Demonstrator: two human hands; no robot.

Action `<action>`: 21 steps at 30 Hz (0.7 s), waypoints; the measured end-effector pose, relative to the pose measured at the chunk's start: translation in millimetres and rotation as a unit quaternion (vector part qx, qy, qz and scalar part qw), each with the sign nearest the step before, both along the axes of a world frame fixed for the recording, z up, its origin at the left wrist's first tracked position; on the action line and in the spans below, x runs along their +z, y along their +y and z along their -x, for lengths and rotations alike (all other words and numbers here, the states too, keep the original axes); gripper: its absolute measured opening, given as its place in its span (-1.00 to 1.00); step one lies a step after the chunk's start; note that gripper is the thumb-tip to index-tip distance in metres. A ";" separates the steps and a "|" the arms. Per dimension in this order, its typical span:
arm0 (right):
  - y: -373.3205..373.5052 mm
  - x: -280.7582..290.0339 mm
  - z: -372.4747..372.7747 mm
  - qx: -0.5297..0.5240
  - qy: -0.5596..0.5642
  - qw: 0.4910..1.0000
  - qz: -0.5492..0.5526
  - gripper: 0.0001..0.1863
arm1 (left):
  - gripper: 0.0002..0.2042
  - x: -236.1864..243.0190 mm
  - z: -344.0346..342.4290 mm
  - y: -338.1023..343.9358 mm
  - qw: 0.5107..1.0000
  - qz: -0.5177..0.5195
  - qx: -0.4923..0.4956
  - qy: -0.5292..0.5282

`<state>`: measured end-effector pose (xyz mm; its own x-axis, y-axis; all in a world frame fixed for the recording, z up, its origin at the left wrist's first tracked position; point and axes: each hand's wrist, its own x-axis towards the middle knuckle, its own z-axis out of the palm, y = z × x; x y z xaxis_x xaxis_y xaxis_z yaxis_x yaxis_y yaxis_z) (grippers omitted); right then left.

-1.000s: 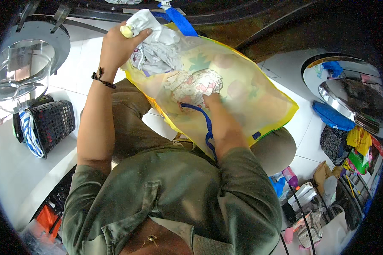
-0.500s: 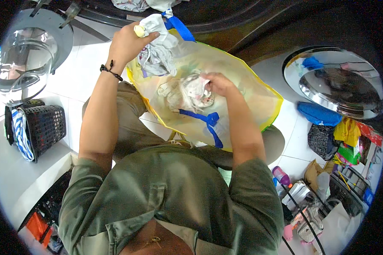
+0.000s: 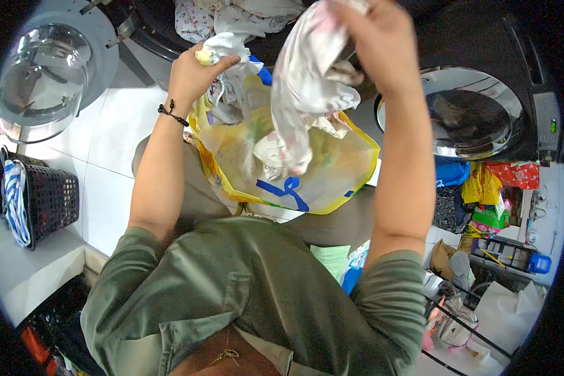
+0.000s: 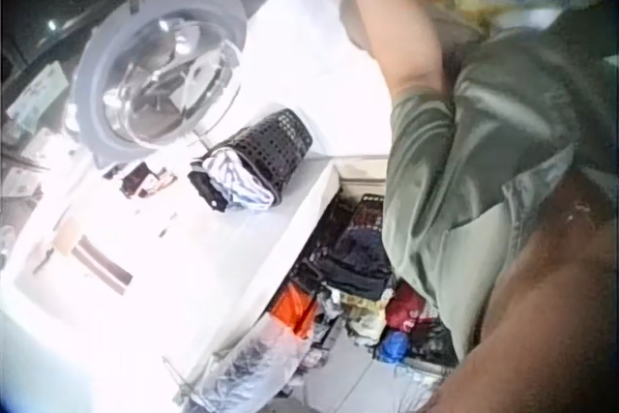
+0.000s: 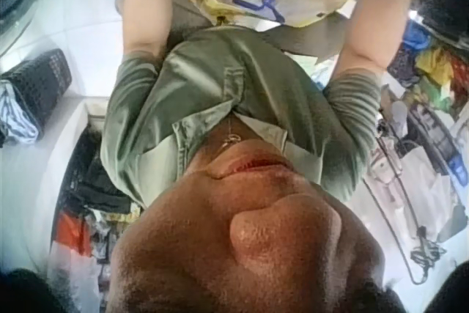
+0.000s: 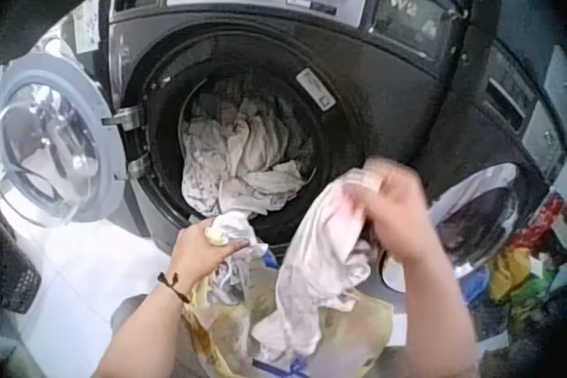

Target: The person opens a bag and loads clothes into a washing machine drum by hand.

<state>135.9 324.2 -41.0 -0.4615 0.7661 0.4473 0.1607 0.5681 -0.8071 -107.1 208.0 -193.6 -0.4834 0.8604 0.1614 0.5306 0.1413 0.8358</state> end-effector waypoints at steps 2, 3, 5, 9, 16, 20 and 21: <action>3.7 47.0 3.2 0.044 0.120 0.979 -0.158 -0.87 | -0.55 0.6 -2.5 -0.9 0.998 -0.055 0.032 -0.027; 0.6 66.1 0.7 0.097 0.181 0.958 -0.200 -0.88 | -0.58 0.1 -3.6 -1.7 0.995 -0.068 0.050 -0.043; -0.8 95.0 5.3 0.103 0.213 0.933 -0.271 -0.90 | -0.59 -0.5 -3.1 -2.8 0.991 -0.092 0.078 -0.060; 1.5 113.2 44.4 0.046 0.136 0.973 -0.179 -0.89 | -0.53 0.4 2.4 -14.1 0.982 -0.119 0.075 -0.127; -54.8 140.1 69.5 0.303 0.201 0.919 -0.152 -0.87 | -0.36 -7.0 -20.7 -16.7 0.984 -0.156 0.019 0.080; -64.3 116.5 46.8 0.101 0.279 0.947 -0.126 -0.88 | -0.53 -17.9 -22.4 6.9 0.990 -0.129 0.052 0.014; -59.4 103.1 38.4 0.056 0.193 0.944 -0.263 -0.92 | -0.60 -19.6 -15.1 9.8 0.991 -0.092 0.067 -0.068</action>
<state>97.4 264.7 62.1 -0.2511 0.3475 0.9034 -0.1729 0.9022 -0.3951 -92.1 217.8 -213.2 -0.6189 0.7494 0.2352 0.3981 0.0412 0.9164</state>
